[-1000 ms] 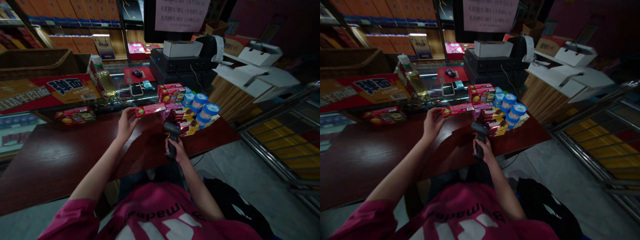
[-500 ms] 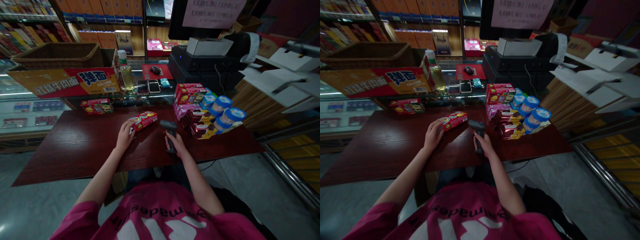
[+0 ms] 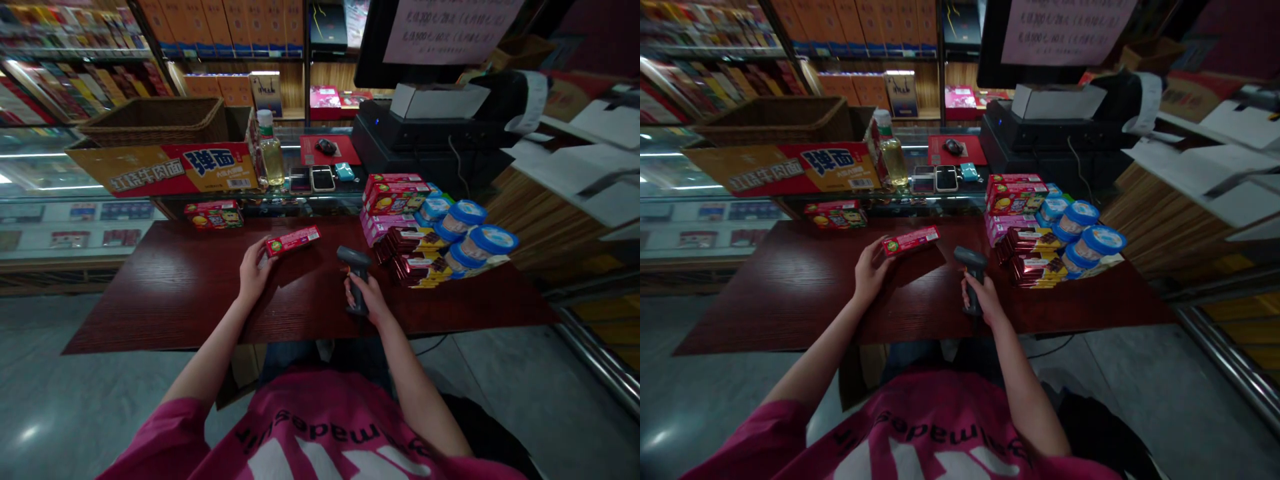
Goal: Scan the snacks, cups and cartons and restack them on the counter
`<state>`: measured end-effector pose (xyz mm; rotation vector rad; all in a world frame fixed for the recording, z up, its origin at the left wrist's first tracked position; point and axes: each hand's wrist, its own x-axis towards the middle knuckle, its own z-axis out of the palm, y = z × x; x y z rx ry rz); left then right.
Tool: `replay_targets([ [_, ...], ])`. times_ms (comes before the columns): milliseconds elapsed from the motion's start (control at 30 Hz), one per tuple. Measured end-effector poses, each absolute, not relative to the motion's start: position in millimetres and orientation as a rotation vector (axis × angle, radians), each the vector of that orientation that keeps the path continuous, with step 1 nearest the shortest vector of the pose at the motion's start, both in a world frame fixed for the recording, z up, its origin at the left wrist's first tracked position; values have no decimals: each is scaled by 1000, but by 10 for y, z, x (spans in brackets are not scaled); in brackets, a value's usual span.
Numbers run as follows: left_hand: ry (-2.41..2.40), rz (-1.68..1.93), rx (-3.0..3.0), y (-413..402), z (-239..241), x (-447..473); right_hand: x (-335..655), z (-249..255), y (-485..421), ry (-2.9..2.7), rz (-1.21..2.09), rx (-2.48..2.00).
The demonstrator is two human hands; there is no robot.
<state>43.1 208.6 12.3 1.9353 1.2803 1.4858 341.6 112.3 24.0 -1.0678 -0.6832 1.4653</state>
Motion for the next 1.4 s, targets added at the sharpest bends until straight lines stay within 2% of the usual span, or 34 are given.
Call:
replay_targets([
  [167, 1317, 1528, 1570, 2176, 106, -171, 3430, 226, 1115, -695, 1475, -1063],
  [367, 1400, 1569, 1571, 2371, 119, -986, 3406, 232, 1124, -699, 1464, -1098],
  [633, 1384, 1574, 1546, 2819, 113, -1517, 3382, 223, 1121, -664, 1435, -1142],
  [733, 1460, 1581, 1576, 2858, 169, -1592, 3382, 214, 1114, -670, 1433, -1128],
  [867, 1789, 1635, 1849, 2722, 289, -1504, 3371, 227, 1108, -671, 1422, -1141],
  [967, 1934, 1427, 2210, 2622, 346, -1335, 3354, 250, 1114, -661, 1400, -1173],
  [1100, 1932, 1210, 2362, 2667, 341, -1157, 3336, 265, 1124, -666, 1373, -1193],
  [1400, 1840, 1302, 2285, 2997, 303, -1168, 3302, 303, 1121, -643, 1320, -1228],
])
